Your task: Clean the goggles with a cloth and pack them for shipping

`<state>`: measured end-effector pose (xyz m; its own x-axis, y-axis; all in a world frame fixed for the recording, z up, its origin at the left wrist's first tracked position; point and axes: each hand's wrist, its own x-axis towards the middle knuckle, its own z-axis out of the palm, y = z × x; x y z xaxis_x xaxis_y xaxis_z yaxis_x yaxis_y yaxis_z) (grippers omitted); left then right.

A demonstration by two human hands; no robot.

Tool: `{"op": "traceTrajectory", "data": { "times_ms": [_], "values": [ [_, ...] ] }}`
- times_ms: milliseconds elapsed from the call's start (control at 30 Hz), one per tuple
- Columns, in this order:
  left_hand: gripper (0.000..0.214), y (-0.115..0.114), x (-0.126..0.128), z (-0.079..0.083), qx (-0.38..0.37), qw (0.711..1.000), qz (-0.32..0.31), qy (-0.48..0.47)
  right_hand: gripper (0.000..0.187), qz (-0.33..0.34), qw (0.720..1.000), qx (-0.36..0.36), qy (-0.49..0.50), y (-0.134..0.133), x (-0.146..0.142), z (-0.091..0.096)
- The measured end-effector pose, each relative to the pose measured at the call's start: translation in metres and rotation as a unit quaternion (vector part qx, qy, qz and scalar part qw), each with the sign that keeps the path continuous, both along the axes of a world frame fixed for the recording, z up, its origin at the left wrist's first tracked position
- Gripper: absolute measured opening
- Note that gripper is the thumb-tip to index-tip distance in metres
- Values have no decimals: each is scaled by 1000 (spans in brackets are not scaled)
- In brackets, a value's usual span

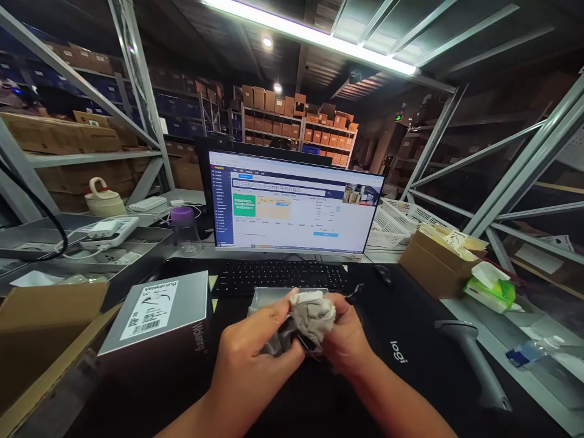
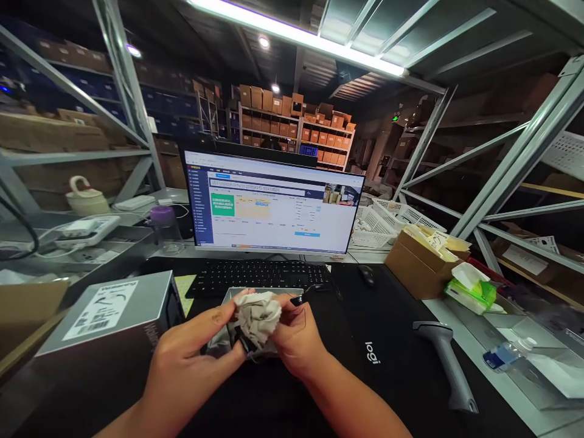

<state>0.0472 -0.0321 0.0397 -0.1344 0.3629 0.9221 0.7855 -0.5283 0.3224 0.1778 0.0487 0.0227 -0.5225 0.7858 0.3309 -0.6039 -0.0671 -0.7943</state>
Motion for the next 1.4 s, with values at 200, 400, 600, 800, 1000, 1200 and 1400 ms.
{"op": "traceTrajectory", "data": {
  "times_ms": [200,400,600,800,1000,1200,1400],
  "values": [
    [37,3,3,-6,-22,1000,-14,-2,5,-40,977,205,-41,11,4,4],
    [40,-1,3,-7,-84,995,-35,-41,18,-124,891,425,-97,14,5,2],
    [43,2,-4,-7,-121,991,-5,-58,18,-159,784,578,-163,22,1,-5],
    [42,3,-11,-6,-76,996,20,-33,17,-155,782,554,-241,17,0,-6],
    [37,-3,-16,1,-18,998,53,-24,16,-64,972,71,-215,29,18,12],
    [38,1,-16,-5,-3,998,61,-27,23,87,991,-89,-43,-4,18,27],
    [36,4,-19,-13,-37,996,58,-52,32,-50,961,212,-173,-26,8,19]
  ]
}}
